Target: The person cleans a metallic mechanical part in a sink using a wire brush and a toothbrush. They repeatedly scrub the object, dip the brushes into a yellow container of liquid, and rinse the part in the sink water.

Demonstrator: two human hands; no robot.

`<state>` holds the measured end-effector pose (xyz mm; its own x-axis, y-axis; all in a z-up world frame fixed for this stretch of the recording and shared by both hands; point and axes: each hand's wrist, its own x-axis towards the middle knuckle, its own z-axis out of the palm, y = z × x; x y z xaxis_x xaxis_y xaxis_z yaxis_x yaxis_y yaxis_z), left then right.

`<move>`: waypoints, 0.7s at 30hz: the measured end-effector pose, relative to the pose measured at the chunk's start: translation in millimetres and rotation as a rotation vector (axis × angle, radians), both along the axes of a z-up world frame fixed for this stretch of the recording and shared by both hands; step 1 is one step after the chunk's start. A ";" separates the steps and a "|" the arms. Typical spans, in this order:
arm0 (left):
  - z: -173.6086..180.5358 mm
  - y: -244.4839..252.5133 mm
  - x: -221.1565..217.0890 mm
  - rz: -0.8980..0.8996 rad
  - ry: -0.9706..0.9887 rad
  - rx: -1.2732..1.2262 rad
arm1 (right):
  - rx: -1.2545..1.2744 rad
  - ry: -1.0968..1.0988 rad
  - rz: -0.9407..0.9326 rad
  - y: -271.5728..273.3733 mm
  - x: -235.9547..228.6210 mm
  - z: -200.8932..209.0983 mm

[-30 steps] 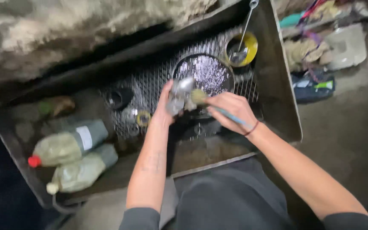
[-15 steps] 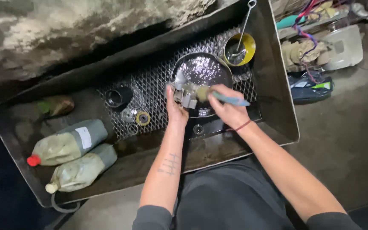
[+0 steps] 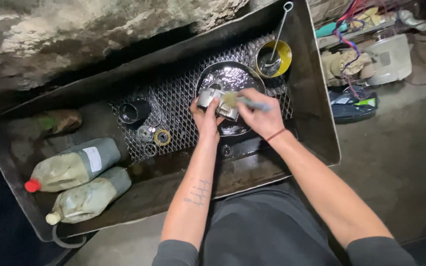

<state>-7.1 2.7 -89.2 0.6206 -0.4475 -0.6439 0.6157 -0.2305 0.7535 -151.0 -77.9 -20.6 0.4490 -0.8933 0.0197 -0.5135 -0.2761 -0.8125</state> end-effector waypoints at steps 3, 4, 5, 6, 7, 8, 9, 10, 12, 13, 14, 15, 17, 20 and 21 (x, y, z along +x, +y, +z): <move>19.6 -8.3 -26.4 0.168 -0.009 -0.078 | 0.035 -0.083 -0.135 4.8 -1.1 -7.2; 12.1 -5.3 -30.8 0.176 -0.006 -0.065 | 0.048 -0.077 -0.128 18.0 0.4 -8.9; 4.9 -2.3 -35.3 0.230 -0.013 -0.093 | 0.082 -0.035 -0.075 31.2 1.8 -10.1; -4.2 -16.8 -33.7 0.274 -0.023 -0.151 | 0.087 -0.003 -0.033 29.7 8.3 -12.7; -1.4 -23.3 -30.9 0.270 -0.024 -0.167 | 0.072 -0.006 -0.036 17.2 5.3 -8.8; 3.0 -18.7 -31.3 0.290 0.000 -0.156 | 0.067 -0.075 -0.066 13.3 -0.2 -3.7; 6.9 -13.4 -32.1 0.310 0.023 -0.145 | 0.062 -0.145 -0.096 10.1 -6.0 0.8; 10.2 -12.2 -30.7 0.314 0.020 -0.135 | 0.073 -0.145 -0.093 11.5 -3.3 -8.8; 16.8 -21.2 -28.3 0.305 0.040 -0.175 | -0.029 -0.124 -0.008 5.4 1.1 -27.1; 13.7 -15.2 -25.3 0.297 0.042 -0.181 | -0.036 -0.124 -0.016 4.0 -2.5 -19.5; 10.4 -13.2 -23.6 0.287 0.035 -0.182 | 0.029 -0.099 -0.007 -1.5 -7.2 -11.3; 6.5 -10.8 -21.5 0.278 0.028 -0.183 | 0.095 -0.073 0.001 -6.4 -11.4 -3.5; 10.2 -14.1 -22.0 0.286 0.016 -0.185 | 0.103 -0.087 0.054 -3.5 -4.7 0.9; 15.7 -15.2 -19.0 0.238 -0.024 -0.176 | 0.116 -0.121 0.121 3.3 -3.1 2.9; 17.5 -17.6 -18.1 0.206 -0.060 -0.147 | 0.142 -0.143 0.158 2.7 -4.2 3.0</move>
